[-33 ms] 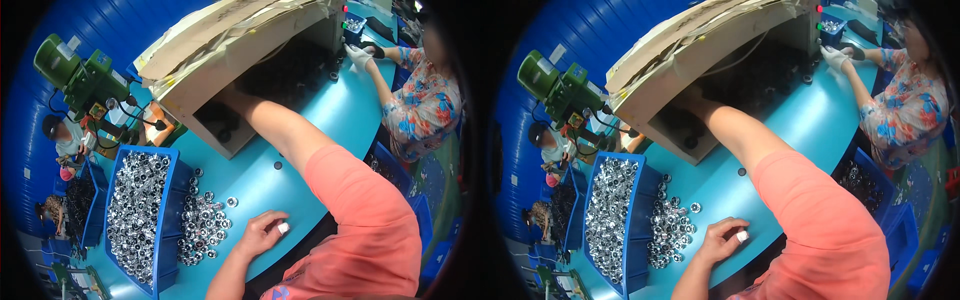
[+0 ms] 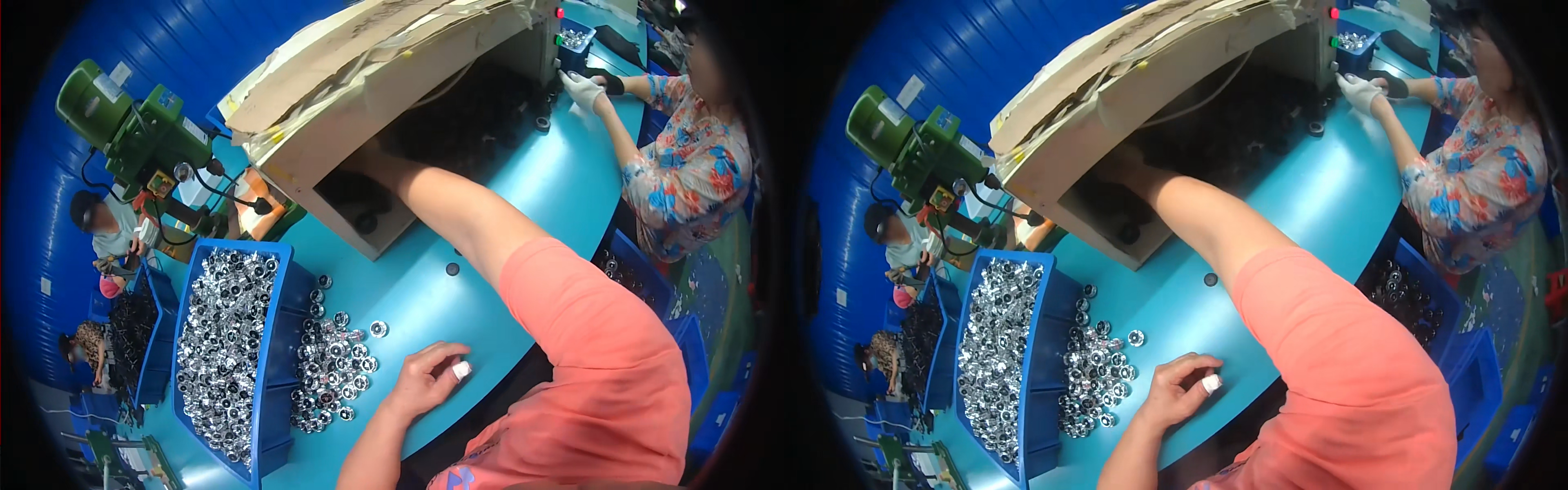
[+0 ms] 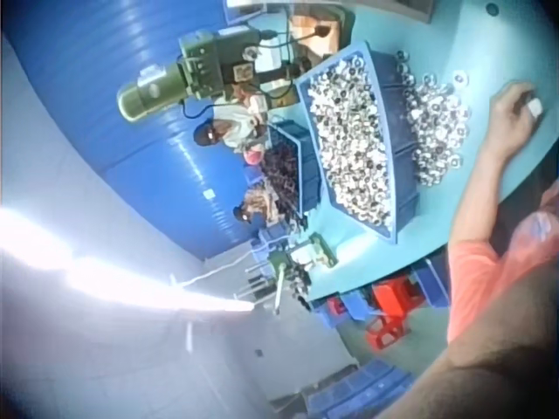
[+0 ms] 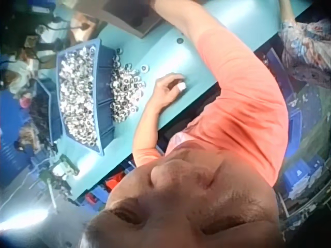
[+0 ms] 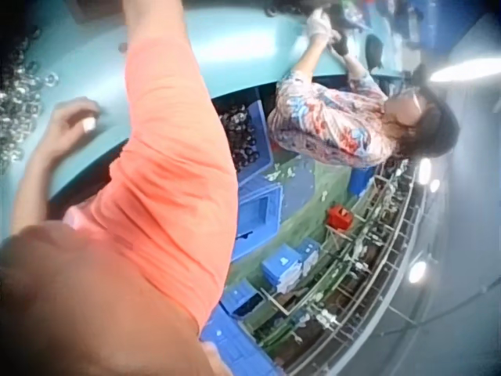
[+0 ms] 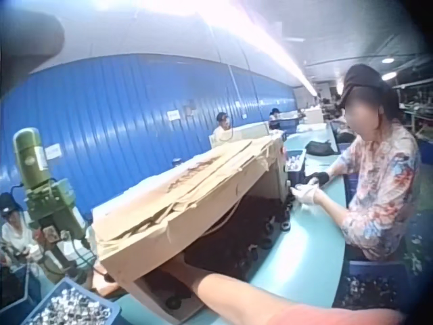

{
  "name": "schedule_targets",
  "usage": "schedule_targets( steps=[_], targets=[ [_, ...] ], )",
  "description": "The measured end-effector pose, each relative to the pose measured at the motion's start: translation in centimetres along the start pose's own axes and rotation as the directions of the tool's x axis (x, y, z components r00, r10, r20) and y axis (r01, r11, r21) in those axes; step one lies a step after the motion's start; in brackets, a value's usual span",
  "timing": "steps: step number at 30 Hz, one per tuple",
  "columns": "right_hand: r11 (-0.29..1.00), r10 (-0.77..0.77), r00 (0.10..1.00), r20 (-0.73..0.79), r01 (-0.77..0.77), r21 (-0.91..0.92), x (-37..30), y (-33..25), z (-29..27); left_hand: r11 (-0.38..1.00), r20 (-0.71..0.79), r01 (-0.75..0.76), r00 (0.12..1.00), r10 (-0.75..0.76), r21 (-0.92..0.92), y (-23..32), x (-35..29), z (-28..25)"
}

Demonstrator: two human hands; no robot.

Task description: Assembling small metal components into black plastic circular parts on a factory production line.

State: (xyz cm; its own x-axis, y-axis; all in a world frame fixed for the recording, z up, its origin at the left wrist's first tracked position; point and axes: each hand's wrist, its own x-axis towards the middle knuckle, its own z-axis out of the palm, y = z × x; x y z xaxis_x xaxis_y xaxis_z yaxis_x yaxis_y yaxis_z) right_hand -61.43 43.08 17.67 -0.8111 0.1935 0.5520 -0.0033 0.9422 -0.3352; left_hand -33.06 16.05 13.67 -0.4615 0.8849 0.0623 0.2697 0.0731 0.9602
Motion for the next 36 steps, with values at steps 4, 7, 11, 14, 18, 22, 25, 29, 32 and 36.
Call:
schedule_targets(
  steps=[4, 7, 11, 14, 18, 22, 25, 29, 32, 36],
  targets=[
    [0.995, -0.094, 0.933, 0.349, 0.083, 0.048, -4.5, -2.5, -1.9, 0.998, -0.034, -0.051, 0.998, 0.052, 0.034, -0.3, -0.4, 0.3],
    [0.981, -0.172, 0.906, 0.387, 0.193, -0.017, -8.0, -2.2, -6.2, 0.988, -0.040, -0.119, 0.992, 0.123, 0.100, -0.5, -0.4, 0.5],
    [0.991, -0.136, 0.967, 0.214, 0.130, 0.044, -13.9, 0.7, -14.2, 0.981, -0.032, -0.106, 0.993, 0.113, 0.165, 0.3, -0.9, 1.0],
    [0.995, 0.015, 0.943, 0.333, 0.020, -0.102, -20.3, 2.8, -16.1, 0.980, -0.029, -0.079, 0.996, 0.085, 0.183, 0.5, -1.0, 1.0],
    [0.963, 0.226, 0.925, 0.306, -0.165, -0.214, -22.2, 4.3, -14.1, 0.979, -0.037, -0.094, 0.994, 0.102, 0.183, 0.1, -0.9, 1.4],
    [0.960, 0.222, 0.945, 0.239, -0.169, -0.224, -20.2, 3.2, -11.4, 0.977, -0.057, -0.088, 0.993, 0.101, 0.193, 0.3, -1.0, 1.2],
    [0.976, 0.160, 0.945, 0.285, -0.108, -0.189, -18.7, 2.6, -11.0, 0.979, -0.038, -0.069, 0.996, 0.077, 0.192, 0.1, -0.8, 1.2],
    [0.964, 0.231, 0.911, 0.342, -0.262, 0.047, -16.1, 3.4, -10.9, 0.974, -0.046, -0.078, 0.995, 0.089, 0.212, 0.1, -0.9, 1.0],
    [0.902, 0.318, 0.886, 0.338, -0.393, 0.180, -11.5, 2.8, -10.6, 0.971, -0.060, -0.052, 0.996, 0.068, 0.233, 0.0, -1.3, 0.9],
    [0.949, 0.167, 0.981, 0.100, -0.187, 0.254, -6.7, 3.1, -6.1, 0.981, -0.035, -0.063, 0.997, 0.070, 0.181, 0.3, -0.7, 0.8]
  ],
)
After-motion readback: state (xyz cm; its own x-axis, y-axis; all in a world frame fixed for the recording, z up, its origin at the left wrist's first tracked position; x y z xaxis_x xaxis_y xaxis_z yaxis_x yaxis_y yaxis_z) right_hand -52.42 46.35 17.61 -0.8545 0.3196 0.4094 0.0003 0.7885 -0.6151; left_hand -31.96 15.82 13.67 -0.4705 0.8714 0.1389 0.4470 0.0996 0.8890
